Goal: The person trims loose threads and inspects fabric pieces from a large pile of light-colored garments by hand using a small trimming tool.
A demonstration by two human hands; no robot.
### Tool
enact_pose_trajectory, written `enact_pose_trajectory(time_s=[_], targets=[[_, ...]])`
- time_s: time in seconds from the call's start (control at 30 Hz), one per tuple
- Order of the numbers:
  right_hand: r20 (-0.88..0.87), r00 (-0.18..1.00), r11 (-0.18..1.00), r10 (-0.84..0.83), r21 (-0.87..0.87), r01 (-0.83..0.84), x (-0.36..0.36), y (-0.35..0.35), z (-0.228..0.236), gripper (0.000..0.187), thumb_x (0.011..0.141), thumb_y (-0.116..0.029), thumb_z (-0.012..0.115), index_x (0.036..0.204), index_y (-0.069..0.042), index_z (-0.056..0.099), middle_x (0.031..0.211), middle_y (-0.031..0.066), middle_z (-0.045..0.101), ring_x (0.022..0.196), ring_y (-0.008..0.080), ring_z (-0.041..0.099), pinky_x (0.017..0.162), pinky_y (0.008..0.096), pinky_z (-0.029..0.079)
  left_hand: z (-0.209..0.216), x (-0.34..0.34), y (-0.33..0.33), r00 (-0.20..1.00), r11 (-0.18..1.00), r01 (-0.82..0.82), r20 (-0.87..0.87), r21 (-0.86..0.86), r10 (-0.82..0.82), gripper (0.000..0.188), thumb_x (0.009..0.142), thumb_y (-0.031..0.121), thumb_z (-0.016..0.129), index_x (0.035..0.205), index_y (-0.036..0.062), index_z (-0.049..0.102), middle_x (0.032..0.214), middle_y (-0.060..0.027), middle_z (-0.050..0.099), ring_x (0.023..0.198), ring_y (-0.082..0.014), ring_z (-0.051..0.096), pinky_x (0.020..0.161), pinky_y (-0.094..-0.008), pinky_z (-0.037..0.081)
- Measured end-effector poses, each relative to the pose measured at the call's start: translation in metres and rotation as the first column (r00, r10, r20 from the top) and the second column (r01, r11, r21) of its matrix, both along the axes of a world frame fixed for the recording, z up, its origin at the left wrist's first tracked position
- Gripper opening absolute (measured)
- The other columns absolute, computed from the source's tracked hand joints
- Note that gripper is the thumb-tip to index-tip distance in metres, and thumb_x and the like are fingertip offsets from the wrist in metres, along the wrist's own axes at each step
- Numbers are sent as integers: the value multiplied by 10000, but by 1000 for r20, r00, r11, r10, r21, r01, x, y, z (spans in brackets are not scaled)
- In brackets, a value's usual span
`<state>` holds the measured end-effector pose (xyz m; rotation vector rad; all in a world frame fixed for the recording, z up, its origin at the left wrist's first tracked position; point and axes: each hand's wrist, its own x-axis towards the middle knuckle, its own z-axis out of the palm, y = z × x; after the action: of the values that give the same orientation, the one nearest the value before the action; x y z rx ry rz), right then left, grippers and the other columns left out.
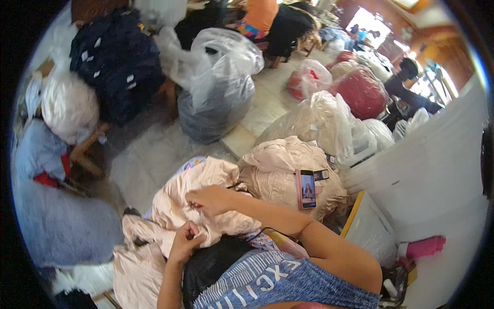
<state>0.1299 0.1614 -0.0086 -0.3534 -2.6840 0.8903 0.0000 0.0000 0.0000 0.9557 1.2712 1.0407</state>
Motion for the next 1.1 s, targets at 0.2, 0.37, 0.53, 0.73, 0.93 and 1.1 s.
enact_pose_trajectory(time_s=[0.2,0.37,0.53,0.73,0.93,1.1], targets=[[318,948,1000,19,1,-20,118,-15,-25,245,636,-78,589,866,-58,506,804,106,551,762,328,549,625,410,425,-22,121,-14,798,994,-108,594,-25,101,529,704,-63,590,1143,86,336,942,-69,544,827,-142,556,707,-256,454],[61,996,979,-66,-188,76,119,-20,-18,158,629,-56,582,777,-35,533,782,123,549,723,307,548,606,370,424,-25,115,-15,880,999,-9,474,-43,29,775,679,-81,568,1332,74,180,1190,-113,435,1017,-180,491,832,-277,415],[-71,990,930,-123,-356,90,123,-30,7,140,637,-23,574,762,-29,509,698,63,504,680,143,504,595,275,402,-47,111,-11,998,997,63,4,-55,-63,676,681,47,646,1267,-13,314,1090,-74,475,875,-133,490,744,-247,419],[1,991,863,-135,-492,118,155,-38,36,97,681,13,552,742,-38,495,719,-2,466,652,65,418,576,207,360,-34,96,12,715,958,-91,-652,272,253,377,668,80,599,1035,150,552,623,-89,521,555,-215,512,513,-314,395],[49,987,840,-151,-520,154,158,-75,46,151,673,25,605,766,-6,489,689,74,475,588,124,446,536,255,371,-31,95,2,661,875,-312,-576,372,480,194,658,33,568,802,67,443,623,-117,517,600,-236,562,514,-359,394],[-94,991,849,-95,-528,31,154,-103,36,149,682,28,603,744,-6,472,666,69,468,578,157,466,523,269,363,-35,124,-1,672,845,-495,526,-204,521,111,815,58,481,901,117,442,881,-22,533,819,-175,539,708,-296,423]])
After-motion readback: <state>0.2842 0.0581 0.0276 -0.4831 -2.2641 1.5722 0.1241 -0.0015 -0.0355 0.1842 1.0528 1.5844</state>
